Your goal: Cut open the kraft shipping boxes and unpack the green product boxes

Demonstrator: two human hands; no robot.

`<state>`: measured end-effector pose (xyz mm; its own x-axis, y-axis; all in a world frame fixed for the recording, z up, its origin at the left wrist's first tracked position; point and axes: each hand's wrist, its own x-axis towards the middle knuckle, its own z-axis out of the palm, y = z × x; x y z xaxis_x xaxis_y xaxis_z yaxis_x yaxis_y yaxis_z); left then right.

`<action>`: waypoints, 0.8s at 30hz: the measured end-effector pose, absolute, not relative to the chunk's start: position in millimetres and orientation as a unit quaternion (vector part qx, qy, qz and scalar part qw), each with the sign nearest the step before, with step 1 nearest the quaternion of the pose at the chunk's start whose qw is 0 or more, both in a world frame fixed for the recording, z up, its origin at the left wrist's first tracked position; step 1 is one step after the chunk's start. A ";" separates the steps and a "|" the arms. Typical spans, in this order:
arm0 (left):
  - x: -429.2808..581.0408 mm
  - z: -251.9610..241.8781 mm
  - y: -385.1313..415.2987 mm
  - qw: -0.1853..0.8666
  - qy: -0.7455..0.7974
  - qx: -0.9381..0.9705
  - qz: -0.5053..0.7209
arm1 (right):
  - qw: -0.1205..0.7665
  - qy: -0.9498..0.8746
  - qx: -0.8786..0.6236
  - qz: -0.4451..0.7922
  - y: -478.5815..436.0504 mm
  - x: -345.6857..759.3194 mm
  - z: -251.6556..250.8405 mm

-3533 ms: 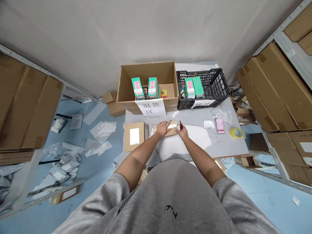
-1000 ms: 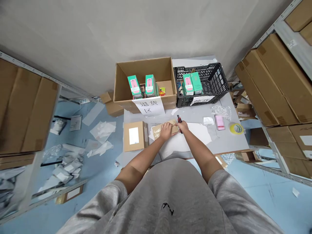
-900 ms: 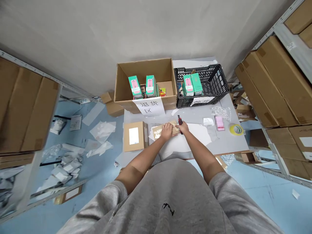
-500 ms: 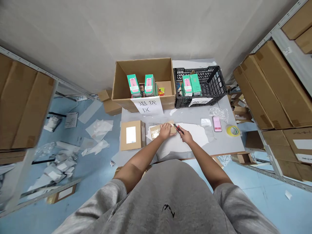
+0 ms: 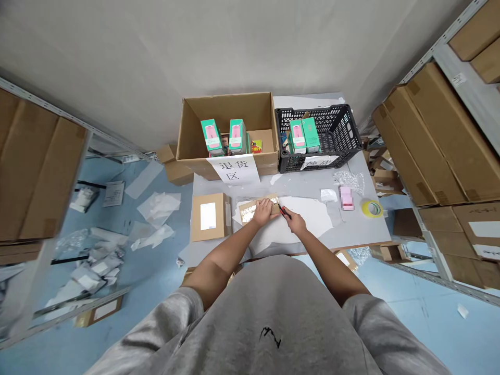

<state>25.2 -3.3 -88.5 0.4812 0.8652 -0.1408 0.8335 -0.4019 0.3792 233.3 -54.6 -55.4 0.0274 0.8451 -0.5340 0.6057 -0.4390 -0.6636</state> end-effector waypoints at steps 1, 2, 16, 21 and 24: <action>25.5 -88.8 -3.2 0.204 0.507 0.836 0.041 | 0.125 -0.515 -0.703 0.475 -54.7 234.5 -55.0; 25.9 -88.8 -3.0 0.206 0.507 0.836 0.042 | 0.124 -0.514 -0.702 0.478 -54.1 235.5 -54.6; 6.4 -64.1 16.6 0.200 0.660 0.723 -0.036 | 0.121 -0.502 -0.758 0.398 -72.6 237.1 -71.3; 9.1 -60.3 35.5 0.236 0.805 0.524 -0.148 | 0.096 -0.541 -0.742 0.385 -63.7 205.5 -70.9; 0.4 -63.9 48.1 0.238 0.805 0.515 -0.172 | 0.072 -0.561 -0.732 0.380 -59.2 182.0 -70.8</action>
<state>0.4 48.1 -63.9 -0.3564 0.7472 -0.5609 0.9114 0.4102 -0.0326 182.0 -59.2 -70.8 0.0809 0.8760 -0.4754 0.7658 -0.3599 -0.5329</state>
